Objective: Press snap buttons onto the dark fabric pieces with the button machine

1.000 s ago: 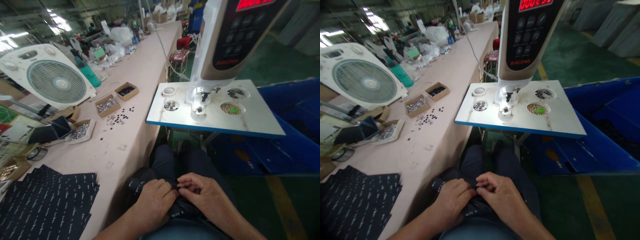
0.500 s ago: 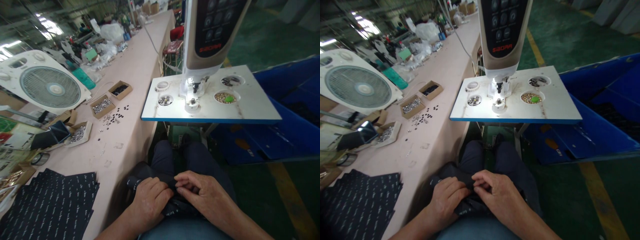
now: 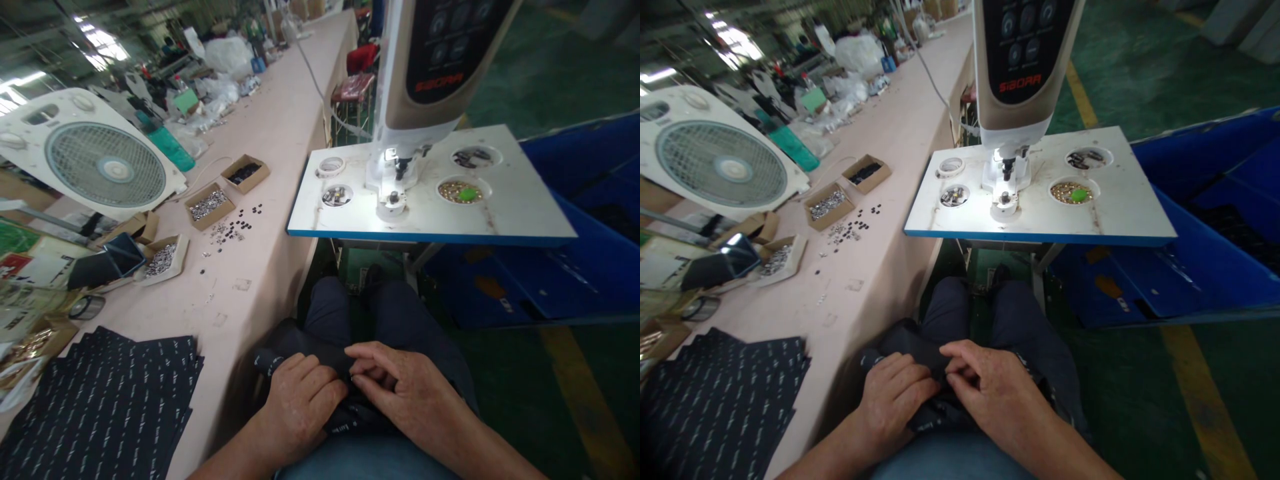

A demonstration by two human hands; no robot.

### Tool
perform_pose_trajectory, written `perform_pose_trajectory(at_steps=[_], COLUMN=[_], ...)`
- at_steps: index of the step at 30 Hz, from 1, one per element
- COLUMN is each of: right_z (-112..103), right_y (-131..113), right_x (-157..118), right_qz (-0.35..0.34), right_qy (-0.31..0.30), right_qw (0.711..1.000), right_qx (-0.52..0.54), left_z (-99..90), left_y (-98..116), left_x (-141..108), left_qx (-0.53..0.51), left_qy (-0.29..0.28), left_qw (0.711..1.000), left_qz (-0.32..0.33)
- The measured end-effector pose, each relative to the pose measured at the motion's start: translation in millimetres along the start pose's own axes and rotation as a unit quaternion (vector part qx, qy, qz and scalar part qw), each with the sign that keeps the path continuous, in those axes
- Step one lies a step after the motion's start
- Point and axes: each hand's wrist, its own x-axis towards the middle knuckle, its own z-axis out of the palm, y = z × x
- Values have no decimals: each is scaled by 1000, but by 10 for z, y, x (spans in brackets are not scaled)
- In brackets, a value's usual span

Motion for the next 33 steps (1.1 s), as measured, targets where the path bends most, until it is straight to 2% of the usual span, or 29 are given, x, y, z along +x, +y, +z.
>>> perform_pose_trajectory(at_steps=[8, 15, 20, 23, 29, 33], right_z=[45, -9, -80, -129, -59, 41], right_y=[50, -33, -74, -85, -8, 51], right_x=[-25, -37, -42, -70, -72, -11], right_qz=[-35, -74, -85, -74, -36, -37], right_qy=[-4, -35, -55, -59, -77, -71], right_qw=[998, 994, 993, 994, 991, 995], right_qx=[-47, -79, -64, -60, -100, -55], left_z=[8, 37, 76, 73, 20, -21], left_y=[-4, 2, 4, -3, -19, -44], left_x=[-14, -29, 29, 71, 159, 240], left_qx=[-6, -19, -89, -146, -218, -245], left_qy=[-3, -11, 0, -7, -89, -139], left_qw=[1000, 1000, 992, 977, 919, 879], left_qz=[0, -22, -92, -152, -317, -386])
